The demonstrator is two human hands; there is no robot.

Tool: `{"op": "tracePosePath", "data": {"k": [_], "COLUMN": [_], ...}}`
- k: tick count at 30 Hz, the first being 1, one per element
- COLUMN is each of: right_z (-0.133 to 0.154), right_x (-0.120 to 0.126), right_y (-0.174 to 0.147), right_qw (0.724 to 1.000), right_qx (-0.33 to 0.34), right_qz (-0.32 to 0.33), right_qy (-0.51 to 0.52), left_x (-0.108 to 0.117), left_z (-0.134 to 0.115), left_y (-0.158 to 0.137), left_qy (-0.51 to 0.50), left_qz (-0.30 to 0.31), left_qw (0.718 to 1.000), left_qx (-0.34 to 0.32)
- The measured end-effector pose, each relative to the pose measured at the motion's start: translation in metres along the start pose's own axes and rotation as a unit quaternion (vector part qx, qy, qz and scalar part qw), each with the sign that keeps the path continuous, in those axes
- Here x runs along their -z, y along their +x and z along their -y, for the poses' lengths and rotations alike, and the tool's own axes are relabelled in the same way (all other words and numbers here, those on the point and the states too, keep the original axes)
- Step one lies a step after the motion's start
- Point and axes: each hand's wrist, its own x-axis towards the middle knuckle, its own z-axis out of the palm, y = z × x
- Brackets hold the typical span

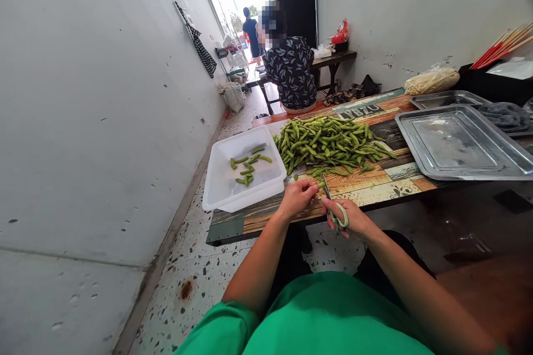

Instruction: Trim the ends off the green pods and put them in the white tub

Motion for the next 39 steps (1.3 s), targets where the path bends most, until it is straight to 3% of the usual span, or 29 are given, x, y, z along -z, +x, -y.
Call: {"op": "tracePosePath", "data": {"k": [5,8,12,16,21,32,39], "right_z": [-0.008,-0.01,-0.005,-0.001,-0.009,-0.012,-0.01], "right_x": [0.001,0.002,0.002,0.002,0.004,0.007,0.005], "right_y": [0.0,0.0,-0.003,-0.008,-0.007,-0.005,-0.007], "right_qw": [0.999,0.999,1.0,1.0,0.999,0.999,0.999], "right_qx": [-0.007,-0.005,0.014,0.017,0.031,0.046,0.031], "right_qz": [-0.025,-0.025,-0.013,0.003,0.0,-0.003,-0.032], "right_qy": [-0.025,-0.022,0.0,0.019,-0.012,-0.014,0.003], "left_x": [0.002,0.0,-0.004,-0.008,-0.013,-0.025,-0.038], "left_z": [0.004,0.006,0.004,-0.003,-0.007,-0.016,-0.016], "left_y": [0.004,0.006,0.007,0.004,0.002,-0.006,-0.008], "left_qy": [0.024,0.015,-0.133,-0.298,-0.363,-0.38,-0.27], "left_qz": [-0.019,0.004,-0.003,-0.014,-0.025,-0.048,-0.086], "left_qw": [1.0,1.0,0.99,0.952,0.927,0.919,0.958], "left_qx": [0.001,0.018,0.05,0.065,0.092,0.1,0.032]}}
